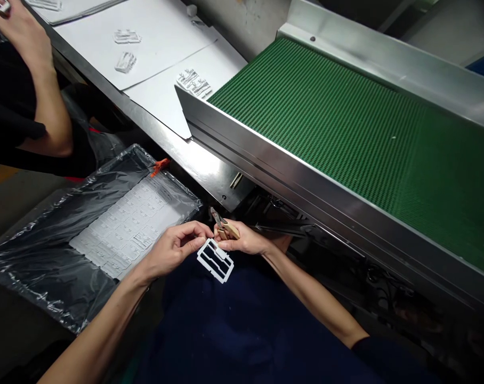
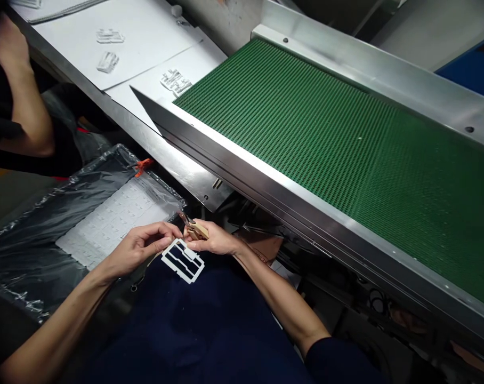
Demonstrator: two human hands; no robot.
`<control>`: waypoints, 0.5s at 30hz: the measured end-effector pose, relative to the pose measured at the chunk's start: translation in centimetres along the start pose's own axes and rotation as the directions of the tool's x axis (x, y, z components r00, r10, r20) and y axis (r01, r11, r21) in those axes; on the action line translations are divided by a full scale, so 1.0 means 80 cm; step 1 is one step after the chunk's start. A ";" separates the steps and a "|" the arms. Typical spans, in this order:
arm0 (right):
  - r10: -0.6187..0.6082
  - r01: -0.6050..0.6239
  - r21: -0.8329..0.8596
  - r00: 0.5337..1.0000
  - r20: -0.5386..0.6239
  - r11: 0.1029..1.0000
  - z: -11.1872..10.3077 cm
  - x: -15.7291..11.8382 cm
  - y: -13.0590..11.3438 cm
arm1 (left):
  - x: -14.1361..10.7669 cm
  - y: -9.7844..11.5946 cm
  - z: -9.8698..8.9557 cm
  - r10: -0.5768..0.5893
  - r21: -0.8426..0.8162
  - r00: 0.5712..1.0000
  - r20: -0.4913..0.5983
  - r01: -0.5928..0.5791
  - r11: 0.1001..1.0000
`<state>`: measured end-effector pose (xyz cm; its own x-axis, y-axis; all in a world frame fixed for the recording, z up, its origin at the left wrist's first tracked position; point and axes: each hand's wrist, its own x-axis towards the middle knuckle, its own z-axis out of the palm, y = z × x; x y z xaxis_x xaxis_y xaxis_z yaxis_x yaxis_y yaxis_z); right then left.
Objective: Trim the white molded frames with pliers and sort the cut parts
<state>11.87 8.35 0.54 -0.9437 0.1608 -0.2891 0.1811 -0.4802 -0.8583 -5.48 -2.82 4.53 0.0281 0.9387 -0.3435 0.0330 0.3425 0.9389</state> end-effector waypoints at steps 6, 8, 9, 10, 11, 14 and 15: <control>0.000 -0.043 -0.278 0.988 -0.155 0.960 0.006 -0.023 -0.024 | 0.002 0.003 0.009 -0.022 -0.075 0.999 0.031 0.024 0.997; 0.016 -0.145 -0.520 0.970 -0.244 0.842 0.008 -0.041 -0.044 | 0.003 0.008 0.010 -0.024 -0.064 0.999 0.048 0.027 0.998; 0.030 -0.198 -0.637 0.964 -0.265 0.745 0.009 -0.051 -0.055 | 0.004 0.011 0.010 -0.024 -0.059 0.998 0.058 0.027 0.998; 0.047 -0.237 -0.736 0.962 -0.269 0.634 0.010 -0.060 -0.066 | 0.005 0.014 0.010 -0.021 -0.055 0.998 0.067 0.025 0.998; 0.063 -0.257 -0.816 0.963 -0.263 0.518 0.012 -0.068 -0.076 | 0.006 0.017 0.011 -0.021 -0.049 0.997 0.073 0.025 0.998; 0.086 -0.241 -0.938 0.970 -0.226 0.249 0.016 -0.084 -0.101 | 0.011 0.025 0.011 -0.032 -0.007 0.995 0.094 0.032 0.999; 0.091 -0.234 -0.954 0.971 -0.220 0.189 0.017 -0.086 -0.107 | 0.013 0.027 0.011 -0.033 0.014 0.994 0.108 0.032 0.999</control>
<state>16.40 10.18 10.46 -0.8392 0.3021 -0.4522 0.5188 0.6944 -0.4987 -4.52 -1.14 6.19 0.1344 0.9174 -0.3745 0.0483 0.3714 0.9272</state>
